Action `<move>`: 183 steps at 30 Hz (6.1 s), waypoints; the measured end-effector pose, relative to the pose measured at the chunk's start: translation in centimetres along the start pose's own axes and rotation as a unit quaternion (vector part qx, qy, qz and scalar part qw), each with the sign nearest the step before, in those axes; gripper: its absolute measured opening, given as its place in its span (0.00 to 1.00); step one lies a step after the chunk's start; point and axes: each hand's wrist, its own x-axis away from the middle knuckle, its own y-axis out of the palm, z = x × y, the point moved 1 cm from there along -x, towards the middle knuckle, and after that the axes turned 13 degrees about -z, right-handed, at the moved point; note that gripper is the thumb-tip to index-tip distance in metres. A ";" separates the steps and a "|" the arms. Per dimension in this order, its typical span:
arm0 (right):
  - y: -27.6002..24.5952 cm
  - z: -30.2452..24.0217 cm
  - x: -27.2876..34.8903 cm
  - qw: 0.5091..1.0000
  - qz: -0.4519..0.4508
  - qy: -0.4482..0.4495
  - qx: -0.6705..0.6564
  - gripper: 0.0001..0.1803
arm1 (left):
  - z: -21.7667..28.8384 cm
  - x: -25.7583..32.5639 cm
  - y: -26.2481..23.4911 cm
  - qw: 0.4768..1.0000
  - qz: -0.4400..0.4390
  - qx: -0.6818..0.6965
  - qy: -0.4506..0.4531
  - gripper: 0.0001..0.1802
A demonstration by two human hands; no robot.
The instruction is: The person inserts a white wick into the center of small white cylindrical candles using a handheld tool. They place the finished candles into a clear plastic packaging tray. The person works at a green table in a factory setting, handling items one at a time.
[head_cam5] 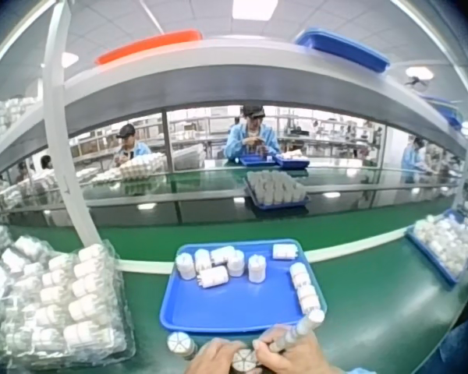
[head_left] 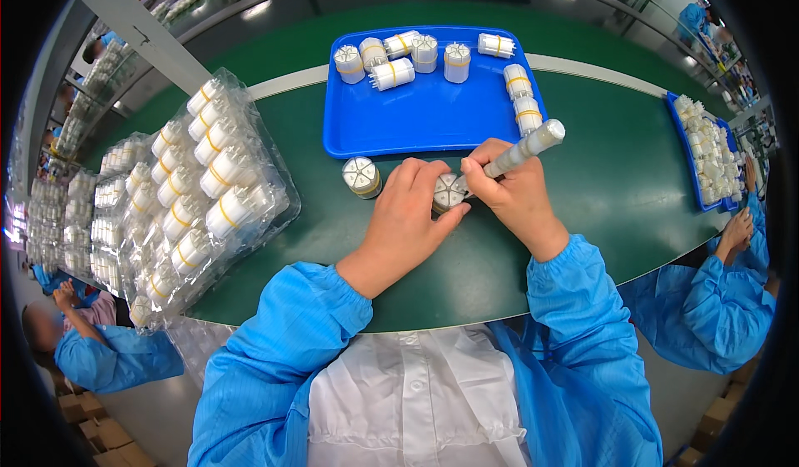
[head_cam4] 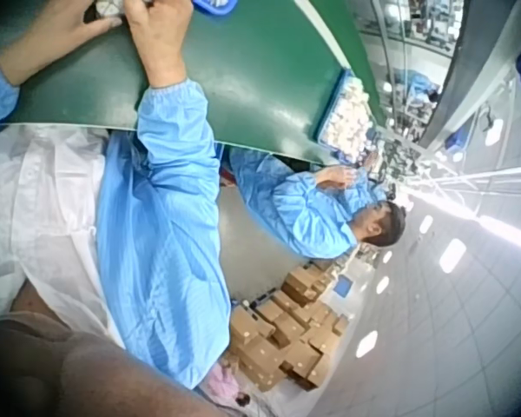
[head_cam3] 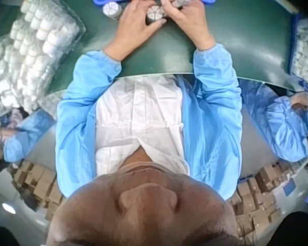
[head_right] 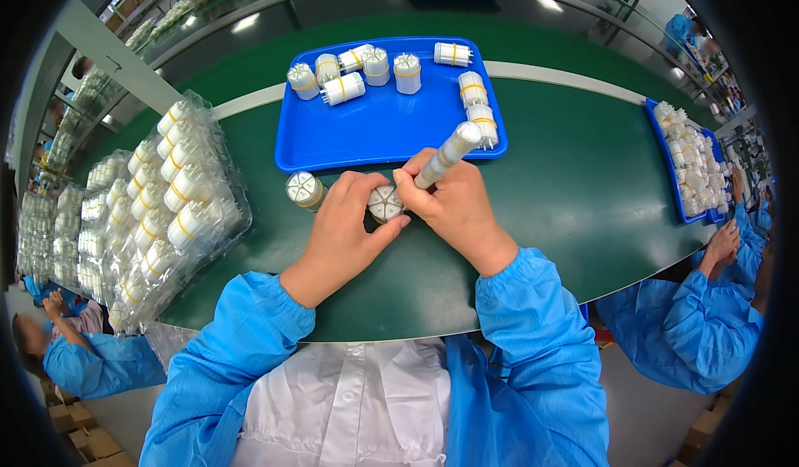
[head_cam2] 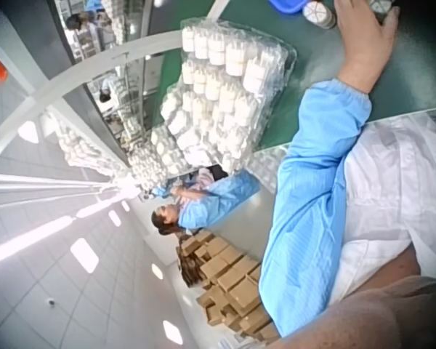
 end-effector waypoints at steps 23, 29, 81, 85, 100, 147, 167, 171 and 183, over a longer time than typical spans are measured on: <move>-0.3 0.1 0.1 0.998 -0.029 -0.047 0.015 0.07 | -0.1 -0.1 -0.5 0.996 0.005 0.040 0.080 0.34; 0.0 -0.3 0.0 0.998 -0.024 -0.044 0.022 0.08 | -0.1 -0.2 -0.4 0.996 0.007 0.028 0.089 0.32; 1.3 0.5 0.5 0.992 0.012 -0.062 0.111 0.08 | -5.0 8.8 -33.1 0.839 0.084 -0.511 -0.166 0.15; 1.5 0.0 0.5 0.989 0.023 -0.085 0.123 0.08 | -5.5 -0.5 -30.1 0.889 -0.008 -0.430 -0.157 0.17; 1.4 -1.9 0.4 0.976 0.032 -0.129 0.170 0.09 | -0.8 6.7 -34.6 0.908 -0.163 -0.277 -0.268 0.14; 0.4 -1.0 0.0 0.968 0.028 -0.152 0.195 0.09 | -10.3 -16.0 -12.2 0.887 -0.167 -0.390 -0.185 0.20; 1.5 -1.9 0.8 0.995 -0.013 -0.096 -0.022 0.06 | -0.2 2.9 -2.5 0.993 -0.042 0.107 0.025 0.31; 1.7 -2.1 1.0 0.995 -0.021 -0.095 -0.009 0.06 | -0.5 3.2 -2.3 0.994 -0.017 0.106 0.034 0.31; 2.3 -2.3 1.2 0.994 -0.054 -0.092 0.035 0.06 | -0.4 3.1 -1.4 0.997 0.016 0.067 0.034 0.28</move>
